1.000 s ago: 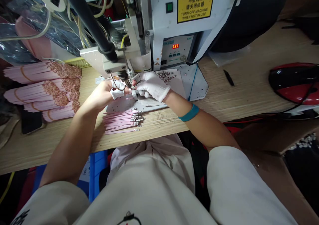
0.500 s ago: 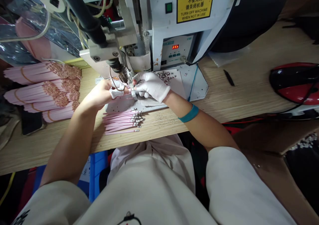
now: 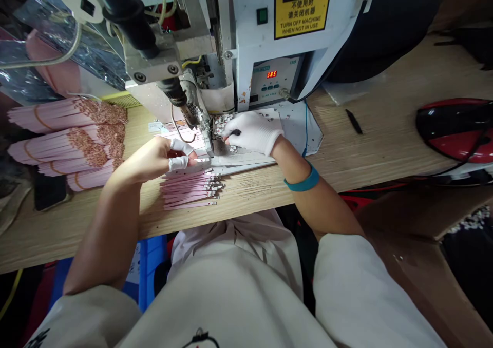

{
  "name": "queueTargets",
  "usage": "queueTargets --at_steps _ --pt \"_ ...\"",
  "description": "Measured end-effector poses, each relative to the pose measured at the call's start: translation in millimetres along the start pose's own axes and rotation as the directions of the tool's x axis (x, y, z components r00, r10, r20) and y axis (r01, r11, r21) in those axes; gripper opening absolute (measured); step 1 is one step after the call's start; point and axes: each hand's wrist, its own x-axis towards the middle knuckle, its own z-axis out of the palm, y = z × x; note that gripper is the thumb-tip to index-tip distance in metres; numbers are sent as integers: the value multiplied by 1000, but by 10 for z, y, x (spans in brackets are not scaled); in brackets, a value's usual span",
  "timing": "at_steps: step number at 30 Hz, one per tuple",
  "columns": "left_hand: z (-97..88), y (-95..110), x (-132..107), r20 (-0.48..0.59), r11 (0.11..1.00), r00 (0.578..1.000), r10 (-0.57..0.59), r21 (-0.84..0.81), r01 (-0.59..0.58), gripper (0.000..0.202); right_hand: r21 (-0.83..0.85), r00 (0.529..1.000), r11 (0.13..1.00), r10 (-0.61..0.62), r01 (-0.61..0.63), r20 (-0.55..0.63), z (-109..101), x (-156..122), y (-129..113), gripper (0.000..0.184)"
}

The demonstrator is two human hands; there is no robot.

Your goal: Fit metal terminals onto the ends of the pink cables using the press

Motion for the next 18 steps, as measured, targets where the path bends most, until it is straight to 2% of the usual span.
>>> queueTargets --at_steps 3,7,13,18 --pt "4 -17 4 37 998 999 28 -61 -26 18 -143 999 989 -27 29 18 79 31 0 14" --pt "7 -53 3 51 992 997 56 -119 -50 15 -235 999 972 -1 10 35 107 39 29 14" --pt "12 -40 -11 43 989 998 48 -143 -42 15 -291 998 957 29 -12 55 109 15 14 19" --pt "23 21 -27 94 998 994 56 -27 -54 15 -239 999 970 47 -49 -14 99 19 -42 19"
